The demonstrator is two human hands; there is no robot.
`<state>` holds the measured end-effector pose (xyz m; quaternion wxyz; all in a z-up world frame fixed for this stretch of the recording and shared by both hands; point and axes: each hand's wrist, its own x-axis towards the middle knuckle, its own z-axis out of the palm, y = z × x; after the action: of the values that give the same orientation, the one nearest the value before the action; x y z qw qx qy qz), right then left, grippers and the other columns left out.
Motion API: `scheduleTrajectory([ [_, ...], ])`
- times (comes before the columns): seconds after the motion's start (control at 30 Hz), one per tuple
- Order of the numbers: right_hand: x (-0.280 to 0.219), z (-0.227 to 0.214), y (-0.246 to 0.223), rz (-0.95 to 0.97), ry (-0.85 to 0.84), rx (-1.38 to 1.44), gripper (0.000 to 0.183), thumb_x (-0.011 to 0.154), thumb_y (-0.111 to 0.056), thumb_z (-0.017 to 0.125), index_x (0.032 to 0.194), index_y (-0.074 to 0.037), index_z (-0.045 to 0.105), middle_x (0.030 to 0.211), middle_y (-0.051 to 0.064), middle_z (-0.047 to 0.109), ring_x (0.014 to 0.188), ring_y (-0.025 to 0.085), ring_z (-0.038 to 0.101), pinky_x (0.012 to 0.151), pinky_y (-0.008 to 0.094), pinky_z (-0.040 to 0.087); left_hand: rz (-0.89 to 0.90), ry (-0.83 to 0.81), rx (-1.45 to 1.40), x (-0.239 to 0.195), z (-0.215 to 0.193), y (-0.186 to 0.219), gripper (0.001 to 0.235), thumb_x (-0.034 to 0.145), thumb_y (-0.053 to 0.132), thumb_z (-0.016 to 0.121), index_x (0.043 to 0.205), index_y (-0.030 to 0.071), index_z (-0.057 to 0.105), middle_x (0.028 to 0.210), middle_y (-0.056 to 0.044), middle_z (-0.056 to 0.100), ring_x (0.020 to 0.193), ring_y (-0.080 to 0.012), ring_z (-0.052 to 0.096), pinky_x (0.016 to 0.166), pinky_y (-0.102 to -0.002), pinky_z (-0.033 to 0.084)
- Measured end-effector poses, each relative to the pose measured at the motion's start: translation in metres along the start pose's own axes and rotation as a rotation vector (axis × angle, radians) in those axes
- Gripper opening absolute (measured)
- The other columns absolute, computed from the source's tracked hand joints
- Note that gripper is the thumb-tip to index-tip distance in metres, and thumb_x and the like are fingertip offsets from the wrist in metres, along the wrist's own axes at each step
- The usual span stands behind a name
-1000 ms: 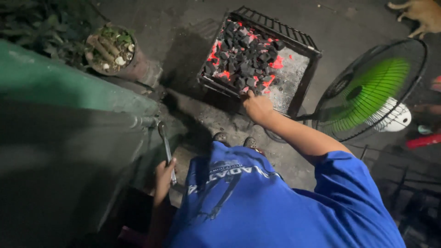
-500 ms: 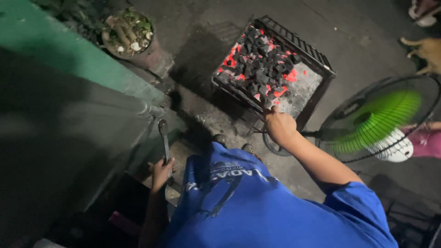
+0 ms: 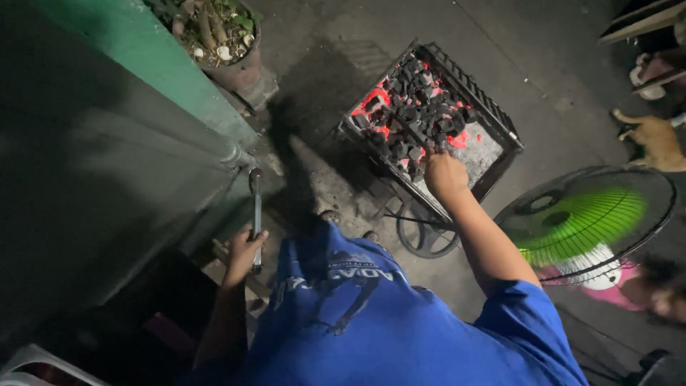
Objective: Rearranging and stirring burning charcoal in a grill using a metal rod to prepare for cooking.
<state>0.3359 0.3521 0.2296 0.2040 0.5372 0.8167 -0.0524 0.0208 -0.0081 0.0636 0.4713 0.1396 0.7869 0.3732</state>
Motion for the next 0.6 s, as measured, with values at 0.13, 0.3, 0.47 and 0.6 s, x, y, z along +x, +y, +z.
scheduleTrajectory([
  [0.13, -0.008, -0.009, 0.010, 0.027, 0.018, -0.037, 0.023, 0.090, -0.008, 0.059, 0.089, -0.001, 0.081, 0.085, 0.022, 0.077, 0.080, 0.042, 0.077, 0.066, 0.053, 0.062, -0.009, -0.026, 0.089, 0.010, -0.002, -0.021, 0.050, 0.092, 0.041, 0.079, 0.099, -0.008, 0.074, 0.080, -0.019, 0.073, 0.072, -0.0282, 0.074, 0.071, -0.040, 0.058],
  [0.3, 0.025, -0.002, 0.011, -0.063, 0.110, -0.067, 0.021, 0.089, -0.001, 0.059, 0.091, 0.001, 0.080, 0.094, 0.023, 0.077, 0.084, 0.042, 0.077, 0.070, 0.055, 0.062, -0.010, -0.010, 0.069, 0.025, 0.006, -0.047, 0.048, 0.089, 0.036, 0.082, 0.106, -0.008, 0.073, 0.074, -0.017, 0.070, 0.068, -0.0282, 0.074, 0.063, -0.041, 0.058],
  [0.47, 0.058, 0.022, -0.002, -0.169, 0.018, -0.205, 0.030, 0.095, -0.010, 0.056, 0.115, 0.003, 0.075, 0.112, 0.026, 0.068, 0.087, 0.042, 0.077, 0.071, 0.054, 0.063, -0.011, -0.024, 0.082, 0.040, 0.018, -0.024, 0.043, 0.088, 0.041, 0.083, 0.098, 0.001, 0.075, 0.075, -0.012, 0.071, 0.065, -0.0235, 0.071, 0.063, -0.036, 0.056],
  [0.6, 0.047, 0.051, 0.035, -0.177, 0.065, -0.270, 0.033, 0.097, -0.011, 0.058, 0.125, 0.003, 0.069, 0.114, 0.024, 0.067, 0.088, 0.041, 0.077, 0.073, 0.051, 0.064, -0.093, -0.056, -0.023, 0.046, 0.023, -0.025, 0.080, 0.088, 0.045, 0.085, 0.134, -0.014, 0.057, 0.097, -0.022, 0.071, 0.074, -0.0279, 0.073, 0.066, -0.041, 0.059],
])
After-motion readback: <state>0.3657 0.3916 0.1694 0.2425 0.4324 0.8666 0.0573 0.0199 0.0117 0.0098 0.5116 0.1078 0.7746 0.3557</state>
